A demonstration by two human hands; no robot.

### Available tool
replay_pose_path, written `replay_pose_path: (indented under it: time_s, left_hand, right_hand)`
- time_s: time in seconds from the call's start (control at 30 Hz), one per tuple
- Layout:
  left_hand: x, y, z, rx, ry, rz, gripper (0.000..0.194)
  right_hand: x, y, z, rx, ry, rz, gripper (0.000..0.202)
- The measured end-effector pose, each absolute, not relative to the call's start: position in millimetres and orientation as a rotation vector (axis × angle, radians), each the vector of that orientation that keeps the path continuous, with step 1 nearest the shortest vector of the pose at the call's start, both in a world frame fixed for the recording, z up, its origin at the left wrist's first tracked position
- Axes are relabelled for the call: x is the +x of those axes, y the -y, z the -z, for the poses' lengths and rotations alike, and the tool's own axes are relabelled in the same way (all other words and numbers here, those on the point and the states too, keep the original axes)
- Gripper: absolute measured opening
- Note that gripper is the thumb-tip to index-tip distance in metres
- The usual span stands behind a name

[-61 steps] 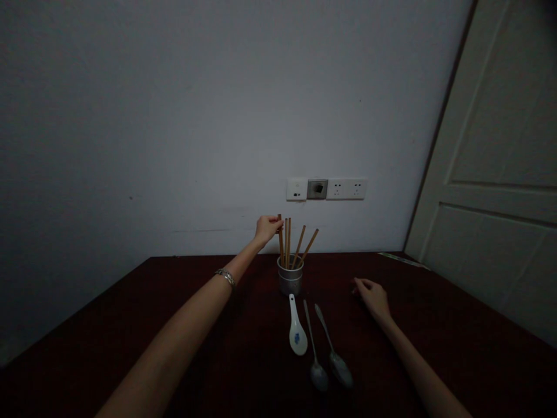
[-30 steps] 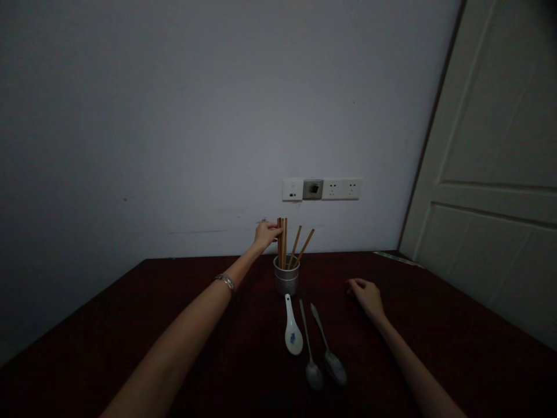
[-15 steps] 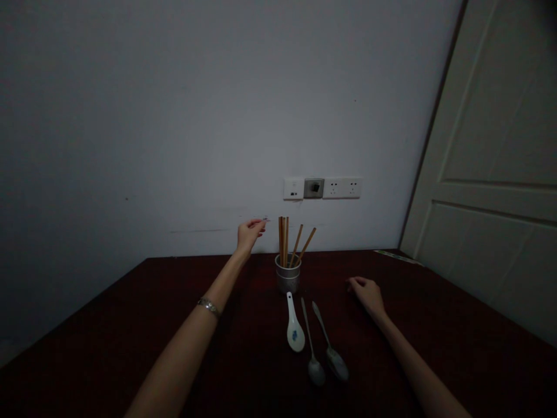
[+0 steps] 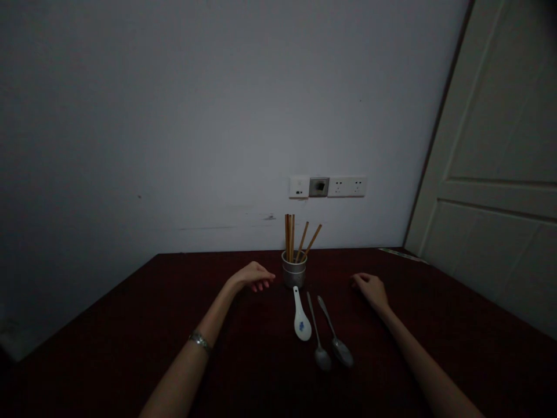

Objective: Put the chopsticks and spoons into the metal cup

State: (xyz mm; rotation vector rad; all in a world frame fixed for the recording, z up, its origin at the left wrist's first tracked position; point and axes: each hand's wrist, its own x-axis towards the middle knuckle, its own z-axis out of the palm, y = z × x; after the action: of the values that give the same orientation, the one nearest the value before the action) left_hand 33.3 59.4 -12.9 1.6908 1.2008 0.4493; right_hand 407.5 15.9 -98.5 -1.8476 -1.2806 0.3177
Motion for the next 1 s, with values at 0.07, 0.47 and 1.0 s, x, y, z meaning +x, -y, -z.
replay_pose_path:
  time_s: [0.07, 0.47, 1.0]
  left_hand:
    - [34.2, -55.0, 17.7, 1.710, -1.162, -0.301, 0.038]
    - [79.1, -39.1, 60.3, 1.578, -1.083, -0.476, 0.037]
    - [97.4, -28.7, 65.9, 1.552, -1.097, -0.542, 0.038]
  right_hand:
    - [407.8, -16.3, 99.3, -1.842, 1.282, -0.309, 0.034]
    - [406.4, -13.1, 98.3, -1.804, 1.323, -0.311, 0.034]
    - [407.0, -14.8, 100.8, -1.817, 1.320, -0.324, 0.035]
